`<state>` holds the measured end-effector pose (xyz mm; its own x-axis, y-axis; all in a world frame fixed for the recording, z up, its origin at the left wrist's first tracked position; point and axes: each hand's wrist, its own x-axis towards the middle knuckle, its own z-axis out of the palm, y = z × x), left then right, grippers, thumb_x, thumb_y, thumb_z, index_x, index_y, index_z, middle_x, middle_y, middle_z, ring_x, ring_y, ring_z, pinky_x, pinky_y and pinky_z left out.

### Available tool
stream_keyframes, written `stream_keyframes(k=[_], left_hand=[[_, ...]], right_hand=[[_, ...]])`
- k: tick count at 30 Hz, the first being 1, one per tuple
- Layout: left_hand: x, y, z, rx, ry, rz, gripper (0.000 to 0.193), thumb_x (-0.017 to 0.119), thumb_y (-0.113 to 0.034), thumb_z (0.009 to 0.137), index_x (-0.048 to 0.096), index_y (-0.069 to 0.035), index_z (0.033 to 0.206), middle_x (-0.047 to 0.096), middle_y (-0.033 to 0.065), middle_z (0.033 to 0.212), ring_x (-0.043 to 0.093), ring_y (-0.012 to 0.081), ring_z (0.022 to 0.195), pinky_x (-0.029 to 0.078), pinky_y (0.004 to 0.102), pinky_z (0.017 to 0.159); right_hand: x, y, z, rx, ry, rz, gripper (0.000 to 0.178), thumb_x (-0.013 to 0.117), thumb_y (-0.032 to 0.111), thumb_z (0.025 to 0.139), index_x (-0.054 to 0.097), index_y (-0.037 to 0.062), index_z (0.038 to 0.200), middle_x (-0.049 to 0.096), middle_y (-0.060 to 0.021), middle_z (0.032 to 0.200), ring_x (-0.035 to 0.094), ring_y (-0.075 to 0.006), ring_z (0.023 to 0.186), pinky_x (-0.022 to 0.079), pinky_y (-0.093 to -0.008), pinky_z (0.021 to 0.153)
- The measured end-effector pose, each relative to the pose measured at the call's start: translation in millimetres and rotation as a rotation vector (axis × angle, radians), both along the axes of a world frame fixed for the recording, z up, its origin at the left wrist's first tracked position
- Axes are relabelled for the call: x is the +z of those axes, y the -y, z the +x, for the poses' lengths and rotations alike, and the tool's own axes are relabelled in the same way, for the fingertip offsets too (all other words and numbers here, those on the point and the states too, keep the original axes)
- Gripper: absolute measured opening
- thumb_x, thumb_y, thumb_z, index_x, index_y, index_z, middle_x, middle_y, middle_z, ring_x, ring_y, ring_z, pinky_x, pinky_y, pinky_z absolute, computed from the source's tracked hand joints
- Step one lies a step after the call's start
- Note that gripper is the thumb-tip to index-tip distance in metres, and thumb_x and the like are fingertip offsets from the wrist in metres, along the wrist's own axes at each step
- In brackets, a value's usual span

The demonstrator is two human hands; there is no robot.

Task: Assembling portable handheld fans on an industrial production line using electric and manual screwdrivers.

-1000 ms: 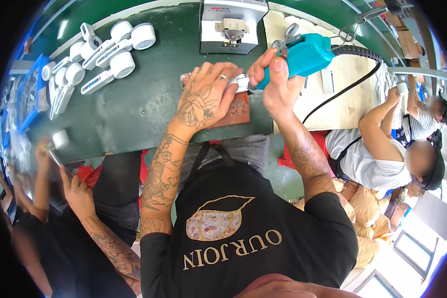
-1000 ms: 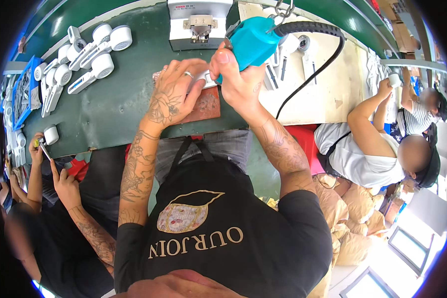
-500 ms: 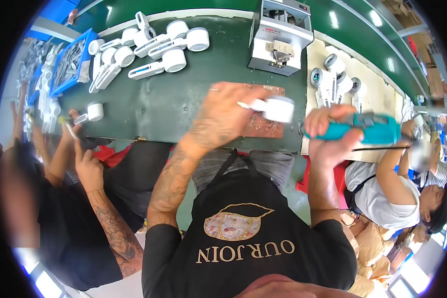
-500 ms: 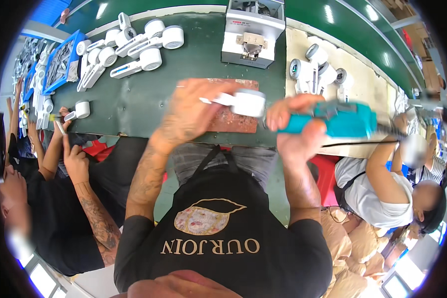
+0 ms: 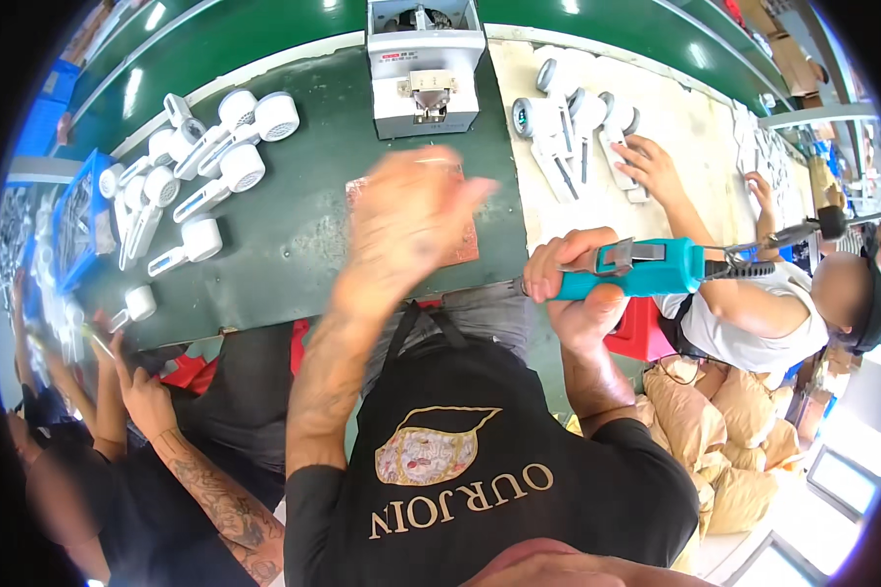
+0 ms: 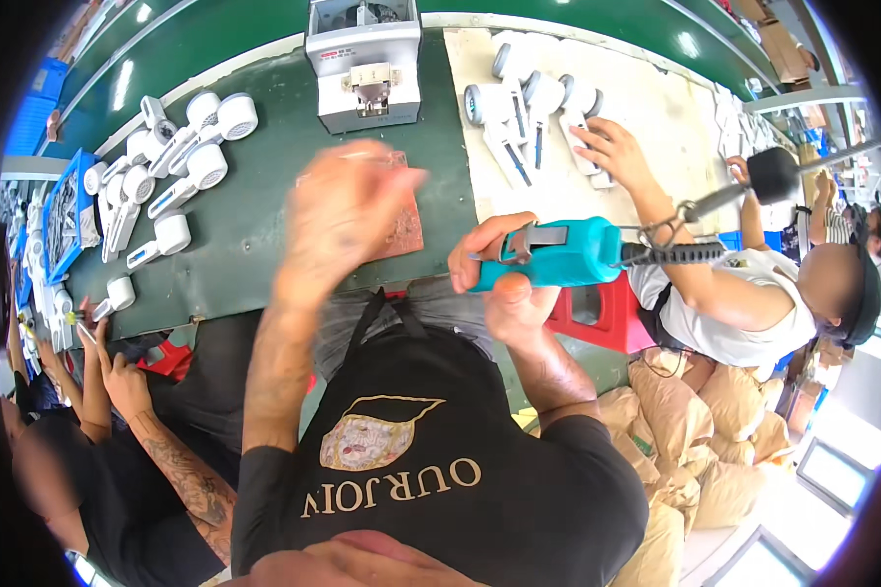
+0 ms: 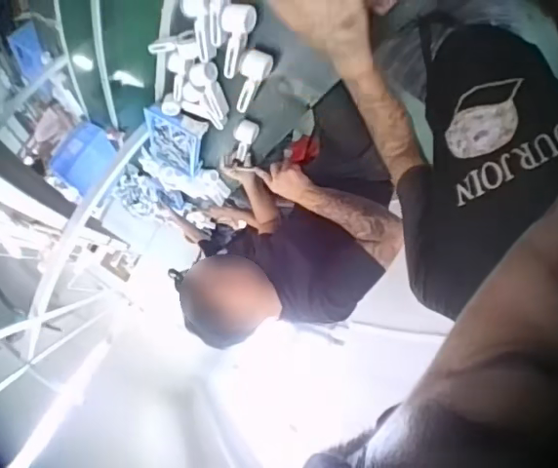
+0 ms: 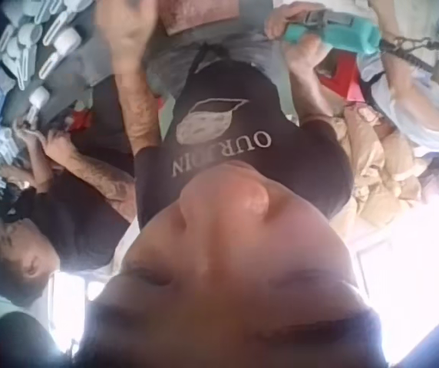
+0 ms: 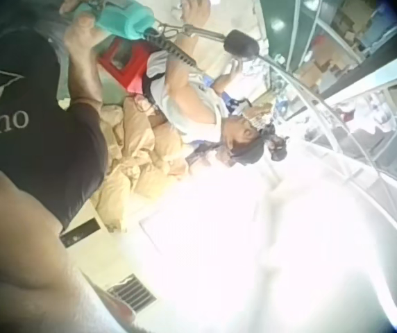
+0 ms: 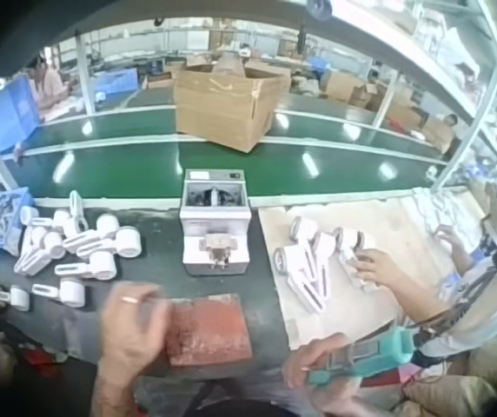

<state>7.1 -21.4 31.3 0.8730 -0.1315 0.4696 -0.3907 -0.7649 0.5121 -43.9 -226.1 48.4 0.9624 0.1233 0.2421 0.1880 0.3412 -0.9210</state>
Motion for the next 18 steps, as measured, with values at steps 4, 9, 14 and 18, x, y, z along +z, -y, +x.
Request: stream_keyframes(k=[4, 9, 14, 18], left_hand=[[-24.3, 96.5, 61.6, -0.037, -0.285, 0.109, 0.058, 0.063, -0.061, 0.091, 0.072, -0.004, 0.094, 0.074, 0.0159, 0.09, 0.071, 0.0315, 0.088, 0.053, 0.0437, 0.076], [-47.7, 122.3, 78.8, 0.071, -0.337, 0.177, 0.064, 0.061, -0.069, 0.088, 0.075, -0.006, 0.096, 0.075, 0.0126, 0.092, 0.072, 0.0292, 0.089, 0.05, 0.0446, 0.077], [-41.8, 118.3, 77.9, 0.111, -0.539, 0.073, 0.058, 0.065, -0.055, 0.084, 0.07, -0.004, 0.11, 0.074, 0.0168, 0.108, 0.069, 0.0355, 0.104, 0.052, 0.0491, 0.088], [-18.0, 99.0, 62.8, 0.122, -0.512, -0.055, 0.045, 0.068, -0.039, 0.082, 0.068, -0.003, 0.109, 0.073, 0.0131, 0.108, 0.07, 0.0382, 0.097, 0.054, 0.0509, 0.082]], right_hand=[[-1.8, 7.8, -8.8, 0.047, -0.005, 0.145, 0.071, 0.075, 0.06, 0.088, 0.053, -0.0038, 0.11, 0.056, -0.0081, 0.072, 0.057, -0.0197, 0.063, 0.047, -0.0339, 0.056], [-5.9, 18.3, -21.0, 0.002, -0.007, 0.132, 0.074, 0.077, 0.06, 0.086, 0.053, -0.0056, 0.111, 0.055, -0.0085, 0.073, 0.057, -0.0185, 0.063, 0.047, -0.0328, 0.056], [-2.8, 22.4, -16.6, 0.013, -0.001, 0.11, 0.075, 0.075, 0.061, 0.086, 0.054, -0.0059, 0.112, 0.058, -0.009, 0.077, 0.058, -0.0177, 0.063, 0.047, -0.0321, 0.056], [-2.9, 19.4, -11.5, 0.008, -0.022, 0.106, 0.075, 0.074, 0.062, 0.087, 0.054, -0.006, 0.112, 0.059, -0.0086, 0.076, 0.058, -0.0176, 0.064, 0.048, -0.0317, 0.057]])
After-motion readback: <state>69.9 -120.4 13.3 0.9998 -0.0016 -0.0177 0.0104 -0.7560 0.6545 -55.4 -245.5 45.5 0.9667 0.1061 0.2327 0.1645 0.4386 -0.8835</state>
